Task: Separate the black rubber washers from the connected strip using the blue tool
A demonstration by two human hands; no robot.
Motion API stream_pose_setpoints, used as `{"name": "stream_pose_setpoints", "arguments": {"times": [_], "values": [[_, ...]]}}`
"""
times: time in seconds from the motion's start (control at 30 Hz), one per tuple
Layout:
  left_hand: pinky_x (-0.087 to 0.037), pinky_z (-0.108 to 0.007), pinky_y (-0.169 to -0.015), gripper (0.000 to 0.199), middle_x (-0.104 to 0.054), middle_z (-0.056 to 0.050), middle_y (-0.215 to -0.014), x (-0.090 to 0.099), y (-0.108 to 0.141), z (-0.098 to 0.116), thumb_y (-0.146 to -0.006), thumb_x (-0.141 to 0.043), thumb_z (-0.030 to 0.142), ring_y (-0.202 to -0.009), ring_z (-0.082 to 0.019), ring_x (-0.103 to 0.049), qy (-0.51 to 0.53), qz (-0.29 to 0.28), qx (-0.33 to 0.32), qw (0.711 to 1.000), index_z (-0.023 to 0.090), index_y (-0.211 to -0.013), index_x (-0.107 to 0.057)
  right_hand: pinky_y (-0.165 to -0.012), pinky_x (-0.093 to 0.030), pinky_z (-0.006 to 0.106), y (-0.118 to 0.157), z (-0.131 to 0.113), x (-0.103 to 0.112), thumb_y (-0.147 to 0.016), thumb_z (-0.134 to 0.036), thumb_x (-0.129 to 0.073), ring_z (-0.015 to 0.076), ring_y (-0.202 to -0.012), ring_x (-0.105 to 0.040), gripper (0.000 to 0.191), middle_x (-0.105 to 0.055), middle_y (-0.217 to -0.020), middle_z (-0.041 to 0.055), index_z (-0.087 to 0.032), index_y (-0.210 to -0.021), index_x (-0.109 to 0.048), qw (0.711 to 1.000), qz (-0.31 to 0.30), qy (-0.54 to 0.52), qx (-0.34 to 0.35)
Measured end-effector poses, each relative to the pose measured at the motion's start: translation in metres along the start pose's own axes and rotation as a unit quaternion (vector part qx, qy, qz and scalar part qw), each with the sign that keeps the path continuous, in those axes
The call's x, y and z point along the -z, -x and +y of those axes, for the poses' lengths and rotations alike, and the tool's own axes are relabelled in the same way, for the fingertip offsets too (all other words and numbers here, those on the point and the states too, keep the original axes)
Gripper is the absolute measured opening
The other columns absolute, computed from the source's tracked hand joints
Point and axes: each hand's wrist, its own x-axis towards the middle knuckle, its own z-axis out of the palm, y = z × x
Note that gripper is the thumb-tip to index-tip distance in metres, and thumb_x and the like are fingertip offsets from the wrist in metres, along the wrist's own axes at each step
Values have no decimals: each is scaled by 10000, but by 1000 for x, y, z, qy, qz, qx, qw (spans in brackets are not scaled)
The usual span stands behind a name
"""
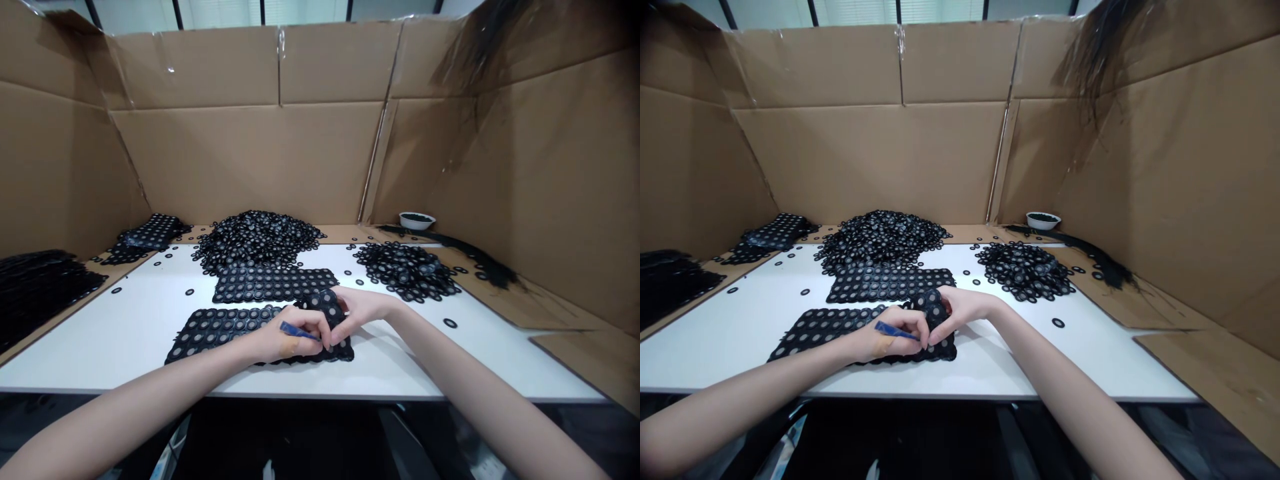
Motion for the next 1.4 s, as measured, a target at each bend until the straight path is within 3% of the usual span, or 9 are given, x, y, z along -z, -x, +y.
{"name": "stream_pose_setpoints", "arguments": {"times": [0.17,0.3,0.4,0.63,0.73,0.83,0.93,1.4], "values": [[-335,-179,-466,52,-560,12,-556,0,-2,-3,-631,-643,148,-481,-84,-475,66,86,20,994,109,-644,-612,-521,-381,215,2,0,1,-598,-412,-778,92,-582,-428,349,-481,-612,-47,-129,-682,-593,999,32,-1,-34],[-235,-168,-382,97,-518,32,-483,6,-5,-8,-568,-610,134,-389,-63,-420,136,197,-18,971,122,-525,-524,-629,-426,245,3,-1,1,-555,-410,-796,133,-699,-481,400,-535,-717,-31,-147,-781,-596,999,39,17,-35],[-232,-168,-385,89,-527,36,-491,10,-7,-12,-569,-614,141,-400,-69,-431,116,250,-17,961,130,-564,-526,-597,-407,242,3,2,2,-554,-430,-796,127,-671,-458,434,-528,-721,-31,-153,-820,-595,997,41,28,-59],[-362,-207,-570,67,-528,22,-606,11,-8,-11,-647,-608,149,-596,-108,-478,-19,292,-45,955,135,-604,-557,-586,-373,231,-3,8,1,-755,-483,-642,119,-662,-477,369,-584,-775,6,-147,-907,-640,985,149,88,-20],[-367,-221,-613,44,-535,13,-640,11,-8,-11,-665,-595,146,-648,-127,-489,-58,291,-43,954,133,-628,-576,-580,-374,238,-7,11,-4,-805,-468,-590,119,-642,-479,339,-605,-759,18,-139,-853,-651,979,176,106,-9],[-351,-226,-610,44,-530,14,-648,10,-7,-13,-689,-560,141,-648,-130,-478,-85,299,-48,949,136,-648,-573,-674,-412,259,-9,13,-7,-794,-449,-616,148,-737,-531,304,-631,-823,30,-153,-859,-643,973,194,123,4],[-334,-232,-608,79,-525,15,-635,9,-6,-15,-700,-525,134,-639,-131,-466,-114,302,-53,945,139,-627,-555,-768,-420,288,-9,14,-9,-773,-416,-648,178,-836,-551,268,-640,-885,37,-166,-868,-636,970,201,133,6],[-316,-226,-614,93,-498,22,-627,6,-7,-16,-692,-469,99,-640,-130,-445,-163,284,-41,944,146,-615,-493,-712,-417,289,-17,14,-15,-751,-243,-629,166,-769,-510,127,-578,-832,25,-162,-826,-568,970,195,144,-6]]}}
